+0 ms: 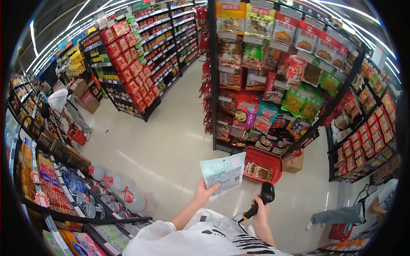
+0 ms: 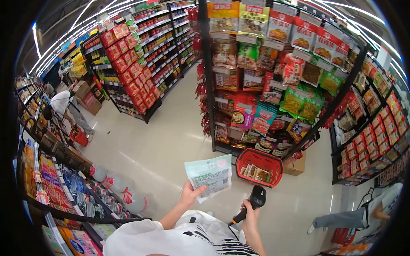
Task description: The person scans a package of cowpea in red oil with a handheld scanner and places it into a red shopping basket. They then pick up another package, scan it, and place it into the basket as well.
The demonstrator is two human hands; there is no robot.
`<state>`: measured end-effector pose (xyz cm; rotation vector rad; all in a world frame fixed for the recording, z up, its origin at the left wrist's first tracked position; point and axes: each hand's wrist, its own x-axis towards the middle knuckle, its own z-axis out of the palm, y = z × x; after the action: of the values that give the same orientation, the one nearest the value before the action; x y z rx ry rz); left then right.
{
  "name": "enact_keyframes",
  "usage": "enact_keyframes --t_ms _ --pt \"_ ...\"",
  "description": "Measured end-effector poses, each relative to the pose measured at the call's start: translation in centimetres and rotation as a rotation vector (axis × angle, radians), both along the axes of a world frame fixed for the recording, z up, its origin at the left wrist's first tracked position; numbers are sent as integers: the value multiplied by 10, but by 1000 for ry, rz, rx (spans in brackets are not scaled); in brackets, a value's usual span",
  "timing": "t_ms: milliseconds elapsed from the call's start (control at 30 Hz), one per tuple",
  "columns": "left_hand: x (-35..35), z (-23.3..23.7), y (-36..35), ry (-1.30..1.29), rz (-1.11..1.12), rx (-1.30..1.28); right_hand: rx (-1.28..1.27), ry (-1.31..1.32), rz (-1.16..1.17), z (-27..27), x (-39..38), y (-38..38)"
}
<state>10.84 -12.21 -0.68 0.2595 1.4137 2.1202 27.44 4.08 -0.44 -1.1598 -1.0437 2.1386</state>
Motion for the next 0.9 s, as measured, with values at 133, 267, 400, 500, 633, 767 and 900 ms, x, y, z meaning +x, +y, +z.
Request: enact_keyframes --t_ms 133,267,400,500,633,767,900 --pt "-24 -11 -24 392 88 -51 -26 -7 -1 -9 -18 -22" --pt "-42 -3 -37 544 220 -72 -82 -23 -13 -13 -32 -40" --pt "-62 10 -40 694 248 -74 -69 -31 26 -11 -46 -41" --pt "-73 17 -34 767 280 -49 -66 -28 10 -20 -52 -28" --pt "-84 21 -12 1130 293 -311 -97 -34 1 -26 -66 -1" --pt "-84 30 25 1152 308 -347 -83 9 56 -27 -87 39" --pt "-88 43 75 1184 324 -375 -28 61 104 -18 -104 91"
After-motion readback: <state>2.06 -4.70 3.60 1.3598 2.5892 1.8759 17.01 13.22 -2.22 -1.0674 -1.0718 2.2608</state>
